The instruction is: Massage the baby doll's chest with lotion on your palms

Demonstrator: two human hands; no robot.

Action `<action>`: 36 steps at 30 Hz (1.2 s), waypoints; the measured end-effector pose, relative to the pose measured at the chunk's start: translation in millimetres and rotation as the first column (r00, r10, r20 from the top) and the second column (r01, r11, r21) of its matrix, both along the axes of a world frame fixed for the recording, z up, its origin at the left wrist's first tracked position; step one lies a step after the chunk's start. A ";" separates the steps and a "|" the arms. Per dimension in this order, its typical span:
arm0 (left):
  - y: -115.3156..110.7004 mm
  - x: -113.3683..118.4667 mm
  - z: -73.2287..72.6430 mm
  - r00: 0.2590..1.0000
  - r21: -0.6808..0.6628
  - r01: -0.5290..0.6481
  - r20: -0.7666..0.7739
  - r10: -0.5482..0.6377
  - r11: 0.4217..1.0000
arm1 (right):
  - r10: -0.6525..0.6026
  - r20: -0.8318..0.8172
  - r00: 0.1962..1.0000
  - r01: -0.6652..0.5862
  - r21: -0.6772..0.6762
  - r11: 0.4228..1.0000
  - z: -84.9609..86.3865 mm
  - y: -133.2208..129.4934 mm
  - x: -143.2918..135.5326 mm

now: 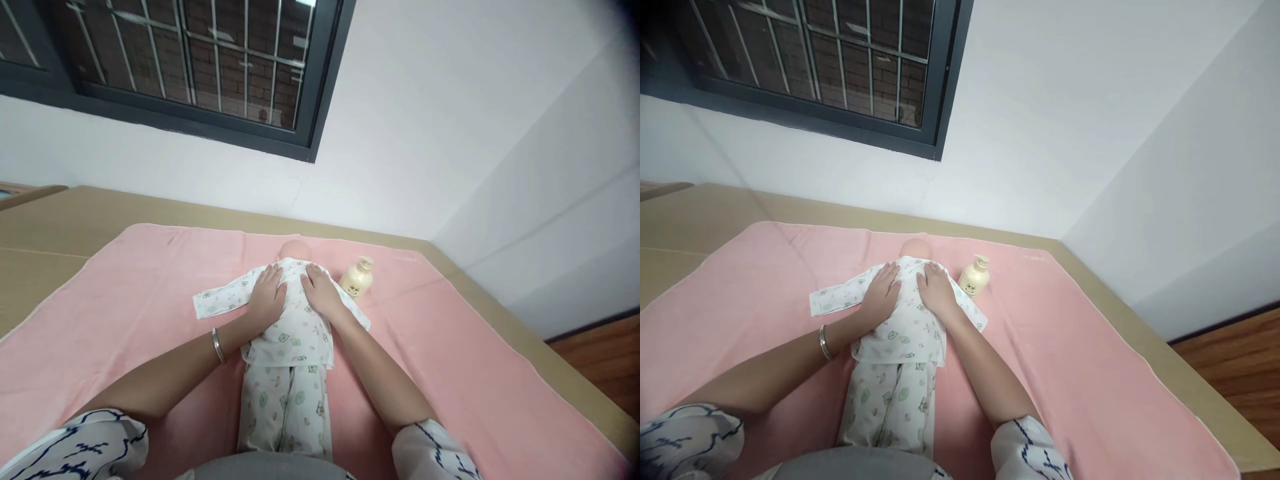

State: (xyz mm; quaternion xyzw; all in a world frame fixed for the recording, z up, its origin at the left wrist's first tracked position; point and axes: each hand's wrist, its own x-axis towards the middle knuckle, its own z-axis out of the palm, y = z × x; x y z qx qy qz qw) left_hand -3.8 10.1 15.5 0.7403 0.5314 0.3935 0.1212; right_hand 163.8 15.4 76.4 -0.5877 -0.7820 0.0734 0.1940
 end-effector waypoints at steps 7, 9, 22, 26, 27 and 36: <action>-2.5 -1.6 -3.9 0.992 0.058 -0.065 0.108 0.059 0.996 | 0.009 -0.096 0.995 0.007 0.163 0.987 5.0 -17.7 -10.6; -2.8 -1.8 -4.5 0.992 0.075 -0.063 0.110 0.055 0.995 | 0.122 -0.054 0.991 -0.113 0.151 0.982 1.5 -22.1 -17.9; 1.0 -2.1 -8.4 0.996 0.077 -0.066 0.072 0.060 0.995 | 0.161 -0.039 0.986 -0.155 0.134 0.979 -3.3 -25.4 -23.4; 0.9 -1.8 -7.7 0.996 0.058 -0.065 0.061 0.062 0.996 | 0.113 -0.089 0.990 -0.085 0.272 0.959 -3.7 -26.3 -23.8; 0.8 -1.6 -7.5 0.996 0.055 -0.068 0.061 0.065 0.996 | 0.116 -0.072 0.991 -0.094 0.260 0.961 -4.0 -25.8 -23.8; -15.1 4.9 26.4 0.988 0.086 0.016 0.154 -0.029 0.996 | 0.172 -0.012 0.985 -0.169 0.135 0.976 21.5 -27.0 -12.8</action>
